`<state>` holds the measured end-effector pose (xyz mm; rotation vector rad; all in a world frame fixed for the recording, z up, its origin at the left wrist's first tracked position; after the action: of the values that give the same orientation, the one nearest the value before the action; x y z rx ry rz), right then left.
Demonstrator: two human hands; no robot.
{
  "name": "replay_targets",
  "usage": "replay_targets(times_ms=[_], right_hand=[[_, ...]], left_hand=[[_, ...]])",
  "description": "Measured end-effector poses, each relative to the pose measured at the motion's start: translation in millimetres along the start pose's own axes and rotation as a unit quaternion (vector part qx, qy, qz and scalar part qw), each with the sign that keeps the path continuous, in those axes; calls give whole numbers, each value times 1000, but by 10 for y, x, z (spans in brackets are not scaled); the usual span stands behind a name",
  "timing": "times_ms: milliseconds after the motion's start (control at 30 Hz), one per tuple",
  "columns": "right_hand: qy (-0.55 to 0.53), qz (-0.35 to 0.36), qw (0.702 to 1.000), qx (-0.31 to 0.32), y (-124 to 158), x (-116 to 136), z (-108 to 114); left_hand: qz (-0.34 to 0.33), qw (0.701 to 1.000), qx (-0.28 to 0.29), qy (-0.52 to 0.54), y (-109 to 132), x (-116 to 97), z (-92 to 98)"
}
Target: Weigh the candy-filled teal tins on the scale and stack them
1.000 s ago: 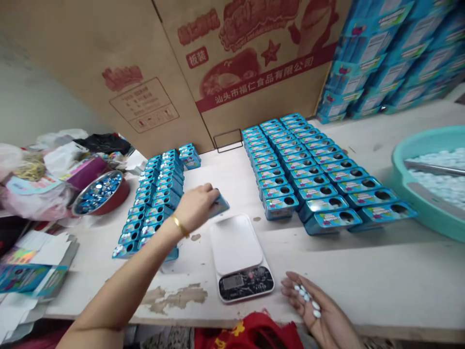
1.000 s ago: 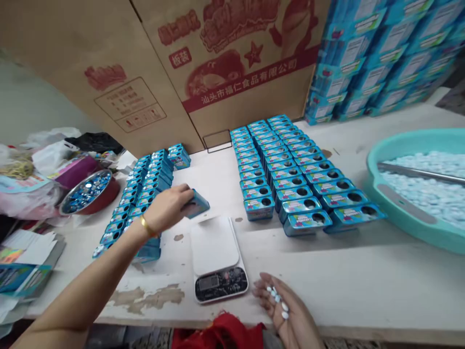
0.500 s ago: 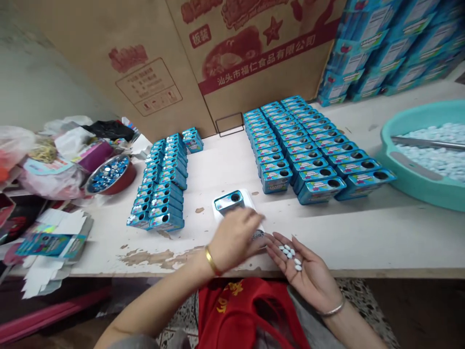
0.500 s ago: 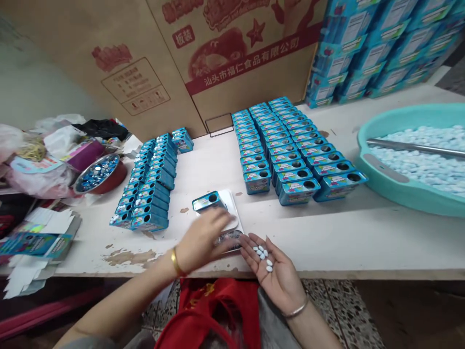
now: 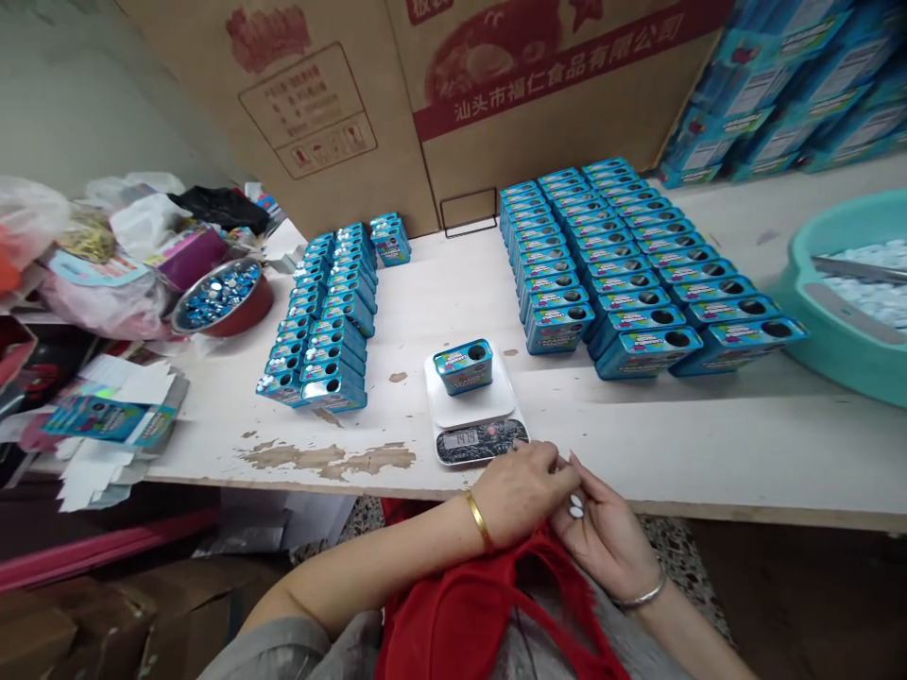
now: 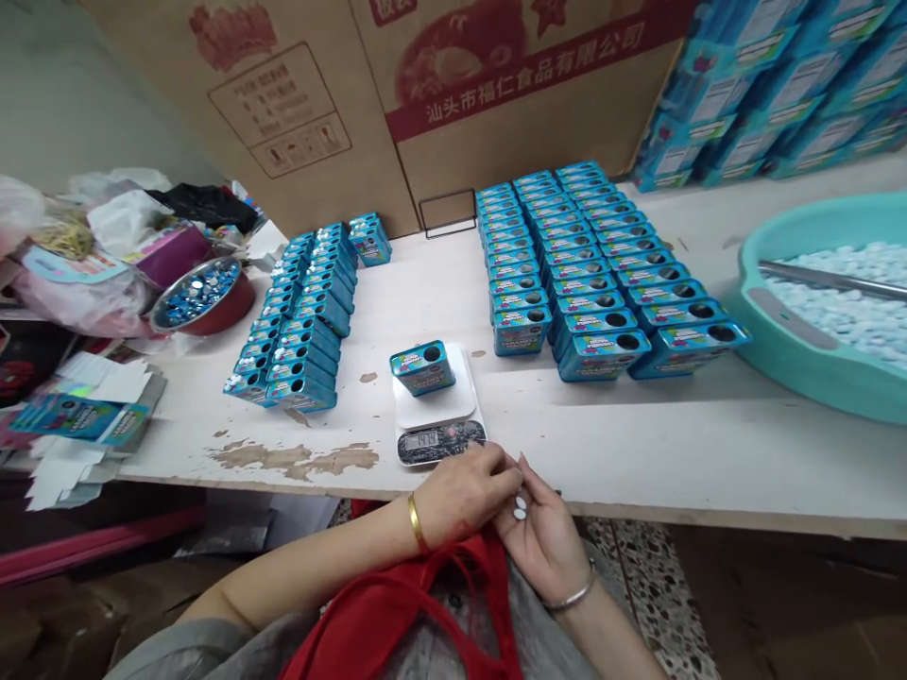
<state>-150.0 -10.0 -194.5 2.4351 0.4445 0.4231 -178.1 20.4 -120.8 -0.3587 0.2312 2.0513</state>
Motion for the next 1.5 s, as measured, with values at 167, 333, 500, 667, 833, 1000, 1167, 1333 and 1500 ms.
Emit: replay_targets(times_ms=[167, 333, 500, 667, 833, 1000, 1167, 1333, 1500], right_hand=[[1, -4, 999, -46, 45, 8, -21], [7, 4, 999, -45, 31, 56, -170], [31, 20, 999, 20, -40, 148, -432], [44, 37, 998, 29, -127, 226, -532], [26, 48, 998, 32, -173, 292, -640], [15, 39, 999, 9, -182, 302, -695], [18, 37, 999, -19, -94, 238, -574], [29, 37, 998, -37, 24, 211, -404], [37, 29, 997, -63, 73, 184, -279]], left_hand=[[4, 1000, -10, 18, 17, 33, -1], [29, 990, -47, 129, 3, 170, 269], [49, 956, -221, 187, -3, 586, 1092], [115, 956, -242, 120, -89, 1091, 1413], [107, 967, -203, 110, -144, 1126, 1368], [-19, 986, -135, 96, -116, 450, 1023], [-10, 996, -65, 56, -102, 111, 353], [25, 996, -48, 77, -126, 153, 205], [-15, 987, -6, 159, -159, 62, 265]])
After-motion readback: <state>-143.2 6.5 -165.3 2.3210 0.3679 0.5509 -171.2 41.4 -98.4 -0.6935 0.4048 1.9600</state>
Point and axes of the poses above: each hand's wrist, its own y-axis away from the middle knuckle, its own z-axis out of the back of the hand, x = y × z, the point moved 8 cm from there along -y, towards the middle knuckle, and after that the axes turned 12 degrees about y, right-handed, at the moved point
